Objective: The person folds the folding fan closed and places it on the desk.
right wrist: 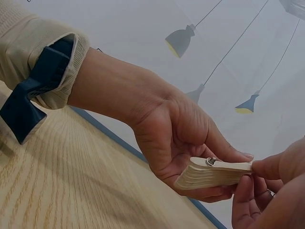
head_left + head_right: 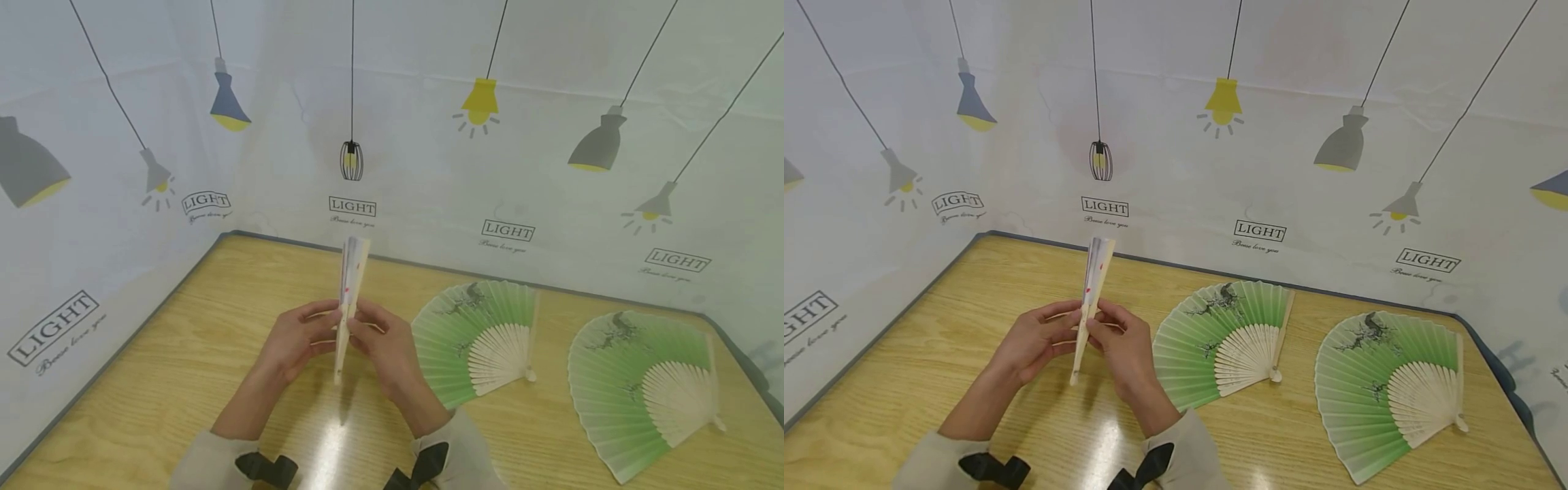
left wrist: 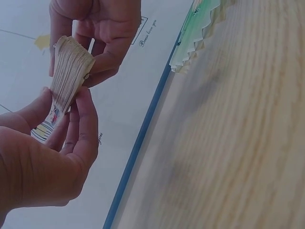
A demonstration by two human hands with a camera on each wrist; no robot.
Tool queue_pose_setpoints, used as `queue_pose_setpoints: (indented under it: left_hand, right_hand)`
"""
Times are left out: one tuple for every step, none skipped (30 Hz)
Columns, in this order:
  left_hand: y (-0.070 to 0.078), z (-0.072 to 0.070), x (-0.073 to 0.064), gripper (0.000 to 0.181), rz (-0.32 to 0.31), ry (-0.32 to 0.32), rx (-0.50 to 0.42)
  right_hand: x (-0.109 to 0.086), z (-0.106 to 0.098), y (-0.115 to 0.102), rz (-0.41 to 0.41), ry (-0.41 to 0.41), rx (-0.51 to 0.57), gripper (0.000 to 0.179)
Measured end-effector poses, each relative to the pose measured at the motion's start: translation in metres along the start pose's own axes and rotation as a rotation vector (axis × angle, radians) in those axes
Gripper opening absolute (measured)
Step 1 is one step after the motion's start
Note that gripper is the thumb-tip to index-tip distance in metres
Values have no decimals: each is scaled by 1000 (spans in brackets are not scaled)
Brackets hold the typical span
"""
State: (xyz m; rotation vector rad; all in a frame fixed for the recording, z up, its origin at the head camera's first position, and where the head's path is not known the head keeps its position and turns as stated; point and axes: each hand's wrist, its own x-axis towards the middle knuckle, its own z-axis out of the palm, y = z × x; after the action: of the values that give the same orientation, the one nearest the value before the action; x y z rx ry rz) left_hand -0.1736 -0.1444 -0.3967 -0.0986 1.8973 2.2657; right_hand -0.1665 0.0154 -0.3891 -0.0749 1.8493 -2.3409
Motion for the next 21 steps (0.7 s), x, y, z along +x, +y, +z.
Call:
queue_pose_setpoints:
  left_hand:
    - [0, 0, 0, 48, 1, -2, 1]
    - [1, 0, 0, 47, 1, 0, 1]
    - [1, 0, 0, 48, 0, 1, 0]
    - [1, 0, 0, 48, 0, 3, -2]
    - [1, 0, 0, 47, -1, 5, -3]
    - [1, 1, 0, 47, -1, 7, -6]
    - [1, 1, 0, 46, -2, 10, -10]
    - [0, 1, 0, 46, -3, 12, -12]
    - [0, 1, 1, 46, -3, 12, -15]
    - [0, 0, 1, 46, -3, 11, -17]
    - [0, 1, 1, 45, -2, 11, -20]
    - [0, 1, 1, 45, -2, 11, -23]
    - [1, 1, 1, 46, -2, 11, -25]
    - [1, 0, 1, 46, -1, 9, -24]
    - [1, 0, 1, 46, -1, 10, -26]
    - [1, 0, 0, 47, -1, 10, -27]
    - [1, 0, 0, 47, 0, 10, -29]
    - [1, 0, 0, 47, 0, 10, -30]
    - [1, 0, 0, 46, 2, 11, -32]
    - [1, 0, 0, 46, 2, 11, -33]
    - [1, 0, 0, 46, 3, 11, -36]
  right_hand:
    - [0, 0, 0, -2, 1, 1, 35]
    - [0, 0, 0, -3, 1, 0, 35]
    - [0, 0, 0, -5, 1, 0, 35]
    - [0, 0, 0, -7, 0, 1, 35]
    - [0, 0, 0, -10, -1, 2, 35]
    - [0, 0, 0, -13, -1, 4, 35]
    - [0, 1, 0, -15, -3, 6, 35]
    - [0, 1, 0, -18, -6, 6, 35]
    - [0, 1, 1, -22, -8, 7, 35]
    - [0, 1, 1, -26, -11, 7, 35]
    - [0, 1, 1, -30, -13, 8, 35]
    - [0, 1, 1, -34, -18, 9, 36]
    - [0, 1, 0, -35, -20, 9, 36]
    - [0, 1, 0, -39, -25, 8, 36]
    - [-1, 1, 0, -40, -28, 6, 36]
    - [-1, 1, 0, -41, -33, 3, 36]
    - [-1, 1, 0, -42, -37, 1, 36]
    - [-1, 1, 0, -44, -40, 0, 36]
    - [-1, 1, 0, -43, -41, -4, 36]
    - [-1, 1, 0, -45, -43, -8, 36]
    - [-1, 1, 0, -44, -43, -8, 36]
